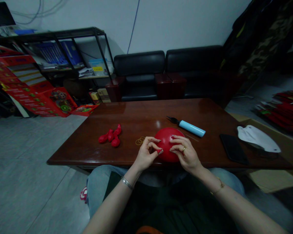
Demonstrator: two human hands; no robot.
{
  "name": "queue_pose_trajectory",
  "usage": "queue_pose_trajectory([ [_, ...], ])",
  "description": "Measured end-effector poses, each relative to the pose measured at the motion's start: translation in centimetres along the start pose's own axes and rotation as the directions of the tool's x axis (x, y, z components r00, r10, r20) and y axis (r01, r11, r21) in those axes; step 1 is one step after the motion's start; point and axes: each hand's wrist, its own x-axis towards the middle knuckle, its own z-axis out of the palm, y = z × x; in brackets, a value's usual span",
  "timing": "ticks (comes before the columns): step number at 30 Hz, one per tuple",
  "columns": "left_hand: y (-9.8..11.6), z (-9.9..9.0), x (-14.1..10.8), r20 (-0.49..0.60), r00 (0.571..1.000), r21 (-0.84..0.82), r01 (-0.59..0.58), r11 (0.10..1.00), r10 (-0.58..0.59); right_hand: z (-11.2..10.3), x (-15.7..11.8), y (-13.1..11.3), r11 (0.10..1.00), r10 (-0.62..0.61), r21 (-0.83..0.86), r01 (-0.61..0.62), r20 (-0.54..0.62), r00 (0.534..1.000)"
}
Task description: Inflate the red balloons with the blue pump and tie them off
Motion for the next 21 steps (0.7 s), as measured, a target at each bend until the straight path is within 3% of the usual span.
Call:
queue_pose_trajectory([
  [7, -0.3, 0.5, -0.1, -0.052, 0.999, 0.04, 0.001, 0.999, 0.001, 1.0, 0.3, -2.0, 0.987, -0.02, -0.159, 0.03, 0.062, 0.998],
  [10, 0.1, 0.7, -0.3, -0.113, 0.994, 0.074, 0.015, 0.997, -0.007, 1.7, 0.2, -2.8, 0.979, 0.007, -0.205, -0.008, -0.004, 1.0],
  [14, 0.9, 1.1, -0.8, -0.126, 0.991, 0.276, -0.006, 0.961, 0.043, 2.6, 0.0, -3.4, 0.96, 0.088, -0.256, -0.111, -0.102, 0.991],
  [21, 2.0, 1.4, -1.2, -0.106, 0.989, 0.414, -0.049, 0.909, 0.101, 3.1, 0.3, -3.8, 0.958, 0.079, -0.269, -0.1, -0.089, 0.993],
])
